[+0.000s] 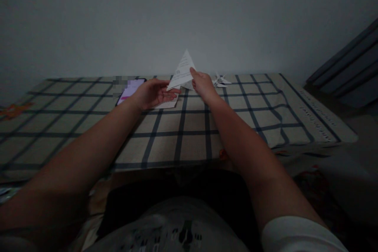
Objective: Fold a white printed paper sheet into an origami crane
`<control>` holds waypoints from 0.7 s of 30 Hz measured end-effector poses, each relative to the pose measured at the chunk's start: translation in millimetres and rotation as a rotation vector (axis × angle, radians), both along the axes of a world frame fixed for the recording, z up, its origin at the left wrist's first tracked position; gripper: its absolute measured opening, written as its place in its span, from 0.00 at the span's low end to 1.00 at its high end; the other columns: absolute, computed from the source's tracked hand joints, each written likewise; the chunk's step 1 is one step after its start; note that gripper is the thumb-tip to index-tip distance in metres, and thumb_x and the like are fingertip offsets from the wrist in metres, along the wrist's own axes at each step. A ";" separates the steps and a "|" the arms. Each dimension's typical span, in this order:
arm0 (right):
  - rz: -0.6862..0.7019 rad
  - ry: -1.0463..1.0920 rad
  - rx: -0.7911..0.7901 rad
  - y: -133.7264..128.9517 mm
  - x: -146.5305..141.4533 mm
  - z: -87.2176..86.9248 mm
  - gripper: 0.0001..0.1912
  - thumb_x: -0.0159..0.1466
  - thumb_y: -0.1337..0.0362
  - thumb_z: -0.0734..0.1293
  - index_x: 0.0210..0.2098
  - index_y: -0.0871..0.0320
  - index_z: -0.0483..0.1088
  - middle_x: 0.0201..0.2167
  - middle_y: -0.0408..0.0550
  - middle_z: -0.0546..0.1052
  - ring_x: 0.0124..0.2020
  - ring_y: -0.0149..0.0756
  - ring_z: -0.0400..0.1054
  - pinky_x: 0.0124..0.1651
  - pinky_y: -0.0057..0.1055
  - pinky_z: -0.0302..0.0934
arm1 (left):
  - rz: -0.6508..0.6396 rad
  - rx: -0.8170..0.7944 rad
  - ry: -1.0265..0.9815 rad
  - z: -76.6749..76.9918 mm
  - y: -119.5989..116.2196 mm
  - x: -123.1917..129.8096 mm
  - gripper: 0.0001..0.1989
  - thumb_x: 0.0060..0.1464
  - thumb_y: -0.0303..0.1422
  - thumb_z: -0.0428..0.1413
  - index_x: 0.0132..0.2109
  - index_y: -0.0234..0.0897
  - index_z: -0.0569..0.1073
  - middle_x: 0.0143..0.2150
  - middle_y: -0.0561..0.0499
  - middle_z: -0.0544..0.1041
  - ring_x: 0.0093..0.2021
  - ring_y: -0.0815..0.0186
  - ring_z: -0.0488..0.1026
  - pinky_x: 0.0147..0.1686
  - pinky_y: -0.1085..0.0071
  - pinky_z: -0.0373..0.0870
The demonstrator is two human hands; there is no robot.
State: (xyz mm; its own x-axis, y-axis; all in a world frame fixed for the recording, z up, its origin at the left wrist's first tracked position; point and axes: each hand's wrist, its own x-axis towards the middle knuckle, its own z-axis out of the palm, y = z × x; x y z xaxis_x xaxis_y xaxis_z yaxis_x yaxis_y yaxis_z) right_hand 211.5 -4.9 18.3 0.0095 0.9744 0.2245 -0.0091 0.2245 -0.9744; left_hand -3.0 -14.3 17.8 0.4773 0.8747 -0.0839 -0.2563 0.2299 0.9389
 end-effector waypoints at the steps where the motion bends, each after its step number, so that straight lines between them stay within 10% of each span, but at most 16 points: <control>1: 0.018 -0.015 0.002 -0.8 -1.0 -0.6 0.31 0.70 0.38 0.67 0.25 0.54 0.56 0.18 0.35 0.55 0.19 0.24 0.48 0.22 0.26 0.44 | 0.023 -0.005 -0.005 -0.1 0.8 0.7 0.17 0.66 0.36 0.53 0.48 0.27 0.81 0.39 0.37 0.86 0.33 0.62 0.84 0.38 0.69 0.81; 21: 0.225 -0.254 0.065 -16.9 -5.2 0.6 0.30 0.75 0.48 0.65 0.21 0.57 0.64 0.16 0.38 0.63 0.19 0.25 0.55 0.24 0.26 0.50 | 0.243 0.200 0.107 -8.1 -0.2 8.3 0.07 0.54 0.32 0.69 0.37 0.32 0.82 0.38 0.45 0.86 0.36 0.65 0.81 0.42 0.69 0.78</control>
State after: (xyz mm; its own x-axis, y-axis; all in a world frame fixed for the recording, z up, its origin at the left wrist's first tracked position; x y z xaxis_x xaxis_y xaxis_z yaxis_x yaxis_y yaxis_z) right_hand 206.3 -21.8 18.9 -0.2678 0.9295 0.2534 0.1759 0.3058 -0.9357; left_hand 5.3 -14.5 9.7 0.2503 0.9662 0.0624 -0.1790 -0.0171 0.9837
